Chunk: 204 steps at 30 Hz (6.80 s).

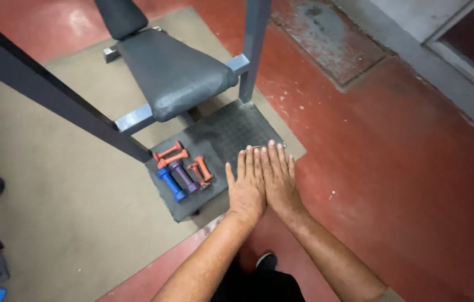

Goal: Clean dumbbells, a weight bench frame, and a window frame using a cloth.

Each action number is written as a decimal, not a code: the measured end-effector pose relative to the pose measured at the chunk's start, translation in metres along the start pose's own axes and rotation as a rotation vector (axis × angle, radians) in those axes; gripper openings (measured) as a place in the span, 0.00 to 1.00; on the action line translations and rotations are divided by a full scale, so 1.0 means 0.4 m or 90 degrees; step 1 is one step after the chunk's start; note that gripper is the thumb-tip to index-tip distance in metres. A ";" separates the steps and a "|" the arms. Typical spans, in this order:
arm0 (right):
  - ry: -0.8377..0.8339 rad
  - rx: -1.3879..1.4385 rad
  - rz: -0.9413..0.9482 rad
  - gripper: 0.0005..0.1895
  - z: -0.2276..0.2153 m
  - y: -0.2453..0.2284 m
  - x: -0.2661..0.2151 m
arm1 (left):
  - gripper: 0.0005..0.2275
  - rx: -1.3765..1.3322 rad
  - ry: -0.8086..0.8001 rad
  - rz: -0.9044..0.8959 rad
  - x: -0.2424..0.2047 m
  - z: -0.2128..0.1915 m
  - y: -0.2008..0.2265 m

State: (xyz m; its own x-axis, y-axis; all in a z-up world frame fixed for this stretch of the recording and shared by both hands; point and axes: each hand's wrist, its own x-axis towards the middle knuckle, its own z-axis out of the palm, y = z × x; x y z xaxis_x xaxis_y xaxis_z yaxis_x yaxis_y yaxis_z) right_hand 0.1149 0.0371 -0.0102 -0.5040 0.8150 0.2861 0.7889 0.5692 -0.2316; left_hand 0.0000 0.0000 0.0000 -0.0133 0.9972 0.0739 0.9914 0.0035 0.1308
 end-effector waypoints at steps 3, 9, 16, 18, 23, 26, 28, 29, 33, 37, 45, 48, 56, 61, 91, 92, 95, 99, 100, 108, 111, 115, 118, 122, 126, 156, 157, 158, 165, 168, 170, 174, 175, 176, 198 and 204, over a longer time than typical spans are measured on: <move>-0.007 -0.001 -0.002 0.32 0.058 0.029 0.008 | 0.34 0.035 0.007 -0.009 0.015 0.028 -0.006; -0.023 0.040 -0.016 0.31 0.105 0.078 0.061 | 0.33 0.086 0.034 -0.041 0.073 0.088 -0.009; -0.091 0.050 -0.158 0.31 0.217 0.271 0.171 | 0.32 0.039 0.018 -0.214 0.221 0.187 0.064; -0.078 0.078 -0.202 0.31 0.273 0.320 0.222 | 0.32 0.063 0.038 -0.240 0.270 0.236 0.064; -0.119 0.121 -0.276 0.31 0.293 0.430 0.269 | 0.32 0.026 0.038 -0.335 0.346 0.309 0.146; -0.135 0.135 -0.282 0.31 0.352 0.470 0.293 | 0.32 0.030 0.032 -0.357 0.384 0.373 0.148; -0.126 0.132 -0.283 0.31 0.405 0.497 0.304 | 0.32 0.049 0.031 -0.351 0.411 0.438 0.138; -0.136 0.122 -0.283 0.31 0.433 0.512 0.306 | 0.32 0.038 0.053 -0.354 0.424 0.478 0.134; -0.156 0.140 -0.288 0.32 0.548 0.550 0.302 | 0.33 0.015 0.039 -0.366 0.443 0.590 0.115; -0.150 0.136 -0.295 0.32 0.683 0.572 0.303 | 0.33 -0.011 0.030 -0.388 0.459 0.709 0.078; -0.125 0.103 -0.317 0.31 0.922 0.605 0.328 | 0.32 -0.069 0.080 -0.385 0.505 0.923 -0.023; -0.157 0.023 -0.291 0.31 1.025 0.621 0.303 | 0.32 -0.054 0.058 -0.370 0.489 1.052 -0.062; -0.308 0.124 -0.284 0.39 1.177 0.683 0.180 | 0.50 -0.222 -0.228 -0.362 0.406 1.161 -0.087; -0.323 0.132 -0.263 0.35 1.174 0.646 0.237 | 0.51 -0.211 -0.130 -0.309 0.389 1.214 -0.139; -0.262 0.120 -0.187 0.31 1.185 0.745 0.208 | 0.50 -0.315 -0.204 -0.354 0.475 1.218 -0.028; -0.251 0.127 -0.177 0.32 1.170 0.761 0.158 | 0.49 -0.248 -0.157 -0.352 0.454 1.231 0.006; -0.205 0.144 -0.175 0.32 1.150 0.798 0.134 | 0.50 -0.195 -0.154 -0.311 0.436 1.204 0.030; -0.252 0.130 -0.173 0.33 1.146 0.821 0.183 | 0.53 -0.295 -0.189 -0.253 0.433 1.206 -0.001; -0.252 0.129 -0.172 0.33 1.167 0.814 0.217 | 0.53 -0.296 -0.190 -0.252 0.454 1.219 -0.026; -0.225 0.097 -0.112 0.33 1.139 0.847 0.179 | 0.53 -0.120 -0.017 -0.287 0.499 1.312 -0.107; -0.258 0.076 -0.109 0.34 1.151 0.839 0.242 | 0.55 -0.113 -0.064 -0.308 0.508 1.285 -0.078; -0.189 0.062 -0.129 0.33 1.206 0.810 0.333 | 0.64 -0.177 -0.354 -0.410 0.648 1.173 -0.047; -0.202 0.068 -0.126 0.35 1.198 0.832 0.320 | 0.62 -0.216 -0.334 -0.465 0.677 1.185 -0.043; -0.242 0.079 -0.131 0.37 1.204 0.854 0.345 | 0.60 -0.183 -0.279 -0.371 0.661 1.238 -0.052; -0.237 0.071 -0.126 0.34 1.260 0.802 0.499 | 0.52 -0.207 -0.124 -0.354 0.628 1.271 -0.032; -0.144 0.096 -0.114 0.35 1.210 0.870 0.473 | 0.35 -0.156 -0.017 -0.288 0.627 1.287 -0.036; -0.138 0.095 -0.119 0.35 1.196 0.880 0.431 | 0.35 -0.154 -0.010 -0.287 0.633 1.288 -0.041; -0.161 0.092 -0.098 0.35 1.185 0.889 0.387 | 0.36 -0.170 -0.005 -0.293 0.637 1.291 -0.045; -0.229 0.098 -0.052 0.35 1.232 0.854 0.520 | 0.36 -0.163 -0.035 -0.295 0.625 1.281 -0.033; -0.188 0.085 -0.062 0.32 1.243 0.838 0.527 | 0.37 -0.171 -0.029 -0.301 0.607 1.281 -0.025; -0.195 0.097 -0.070 0.34 1.177 0.841 0.409 | 0.38 -0.199 0.008 -0.305 0.610 1.297 -0.038; -0.268 0.098 -0.059 0.37 1.106 0.873 0.204 | 0.40 -0.234 0.034 -0.313 0.602 1.302 -0.037; -0.268 0.098 -0.060 0.37 1.100 0.865 0.243 | 0.40 -0.234 0.033 -0.314 0.603 1.301 -0.041; -0.273 0.103 -0.068 0.38 1.094 0.857 0.281 | 0.39 -0.236 0.035 -0.310 0.603 1.300 -0.044; -0.226 0.048 0.012 0.40 1.194 0.811 0.183 | 0.37 -0.280 0.134 -0.260 0.579 1.325 -0.046; -0.337 0.355 -0.169 0.38 1.187 0.798 0.192 | 0.31 -0.409 0.274 -0.283 0.548 1.298 -0.052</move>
State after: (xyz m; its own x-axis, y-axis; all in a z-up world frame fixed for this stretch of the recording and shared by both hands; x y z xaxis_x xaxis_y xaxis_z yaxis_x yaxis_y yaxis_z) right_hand 0.1612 0.3331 -0.5036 -0.8595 0.5089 -0.0483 0.3984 0.6076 -0.6871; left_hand 0.0440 0.2573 -0.4998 -0.5546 0.7991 0.2321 0.6209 0.2117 0.7547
